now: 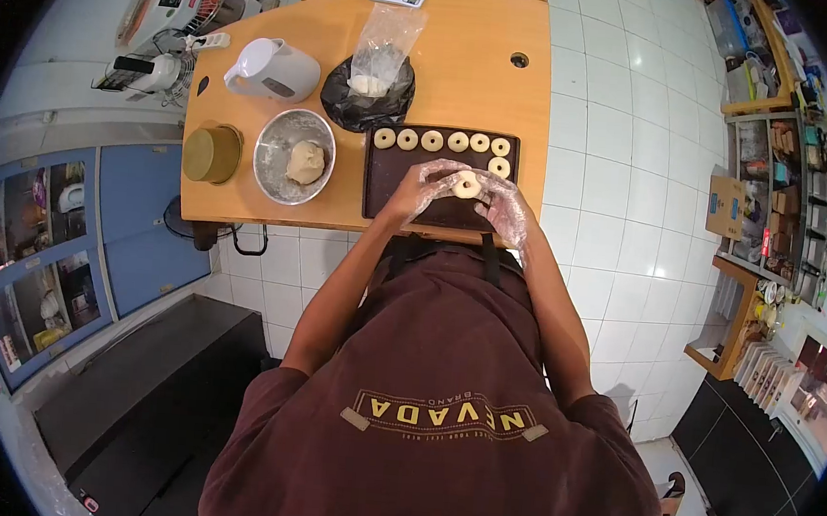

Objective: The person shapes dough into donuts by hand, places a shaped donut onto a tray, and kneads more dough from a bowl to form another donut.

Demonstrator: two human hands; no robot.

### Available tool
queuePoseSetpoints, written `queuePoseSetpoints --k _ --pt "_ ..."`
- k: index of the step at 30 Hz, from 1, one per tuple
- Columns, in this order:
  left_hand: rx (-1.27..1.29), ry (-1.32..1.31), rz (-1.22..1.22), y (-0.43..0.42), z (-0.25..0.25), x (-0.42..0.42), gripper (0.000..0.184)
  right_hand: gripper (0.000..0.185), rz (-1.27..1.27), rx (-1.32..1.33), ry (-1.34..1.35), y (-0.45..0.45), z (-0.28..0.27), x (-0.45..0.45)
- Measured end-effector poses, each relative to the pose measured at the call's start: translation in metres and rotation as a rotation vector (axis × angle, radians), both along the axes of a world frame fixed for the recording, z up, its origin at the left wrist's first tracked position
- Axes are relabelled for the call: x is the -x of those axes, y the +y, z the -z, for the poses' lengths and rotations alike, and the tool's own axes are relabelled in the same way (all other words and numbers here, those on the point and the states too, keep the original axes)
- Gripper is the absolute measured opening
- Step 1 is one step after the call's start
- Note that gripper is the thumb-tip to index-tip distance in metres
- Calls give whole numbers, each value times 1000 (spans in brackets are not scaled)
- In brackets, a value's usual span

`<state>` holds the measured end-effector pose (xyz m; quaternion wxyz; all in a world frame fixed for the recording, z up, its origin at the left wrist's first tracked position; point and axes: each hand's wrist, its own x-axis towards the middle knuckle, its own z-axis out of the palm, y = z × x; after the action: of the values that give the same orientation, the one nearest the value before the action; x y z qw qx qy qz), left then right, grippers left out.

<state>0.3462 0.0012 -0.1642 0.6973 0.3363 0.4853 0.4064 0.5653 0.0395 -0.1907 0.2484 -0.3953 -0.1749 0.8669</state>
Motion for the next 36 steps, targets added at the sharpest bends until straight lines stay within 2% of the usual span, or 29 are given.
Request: queuePoseSetpoints --k 8,11,20,27,36 --pt "165 -244 -171 -8 25 -4 33 30 30 -138 -119 2 -9 3" --pt "229 -239 -177 -8 14 -5 32 29 21 -150 -116 3 -14 2" --pt "182 -425 -191 -11 27 -3 36 28 -4 -229 -101 3 -10 3" --pt "124 -355 -110 -12 15 0 34 33 -86 -354 -229 0 -12 6" --pt "131 -276 -105 -15 26 0 30 35 -69 -319 -167 -5 -3 2"
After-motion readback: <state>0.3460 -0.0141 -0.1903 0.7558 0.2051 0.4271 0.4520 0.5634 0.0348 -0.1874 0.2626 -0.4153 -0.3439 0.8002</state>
